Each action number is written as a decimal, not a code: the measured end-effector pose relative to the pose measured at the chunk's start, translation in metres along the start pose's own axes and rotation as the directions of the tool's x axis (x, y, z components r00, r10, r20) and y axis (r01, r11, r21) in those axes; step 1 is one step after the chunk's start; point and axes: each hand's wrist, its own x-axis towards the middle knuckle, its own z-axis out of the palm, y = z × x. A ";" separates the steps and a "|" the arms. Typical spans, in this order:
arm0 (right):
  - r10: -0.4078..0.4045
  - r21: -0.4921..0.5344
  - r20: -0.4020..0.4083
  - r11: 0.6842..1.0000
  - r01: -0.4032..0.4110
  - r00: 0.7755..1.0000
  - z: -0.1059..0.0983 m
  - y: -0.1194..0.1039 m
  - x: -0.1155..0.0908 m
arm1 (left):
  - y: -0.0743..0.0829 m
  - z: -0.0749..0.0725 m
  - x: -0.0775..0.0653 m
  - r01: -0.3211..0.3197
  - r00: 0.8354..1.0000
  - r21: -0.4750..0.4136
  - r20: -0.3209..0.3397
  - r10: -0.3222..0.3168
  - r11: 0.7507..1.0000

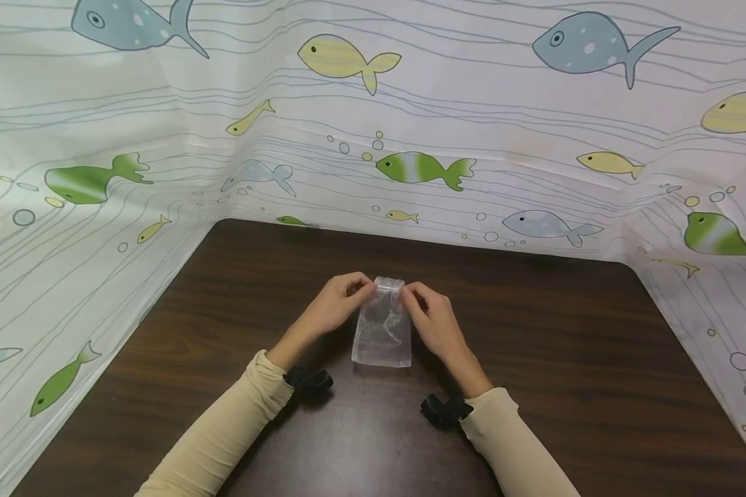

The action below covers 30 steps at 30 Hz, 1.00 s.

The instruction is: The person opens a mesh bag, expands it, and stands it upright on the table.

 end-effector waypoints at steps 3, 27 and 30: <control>0.028 0.013 0.009 1.000 -0.028 1.000 0.000 0.000 0.000 | 0.001 0.000 0.001 -0.016 1.000 -0.032 -0.015 0.015 0.999; 0.008 0.019 0.000 1.000 -0.008 1.000 0.002 0.000 0.000 | 0.003 0.002 0.000 -0.013 1.000 -0.019 -0.002 0.013 1.000; 0.005 0.017 0.010 1.000 -0.006 1.000 0.001 0.000 -0.001 | 0.003 0.002 0.000 -0.019 1.000 -0.010 -0.006 0.019 1.000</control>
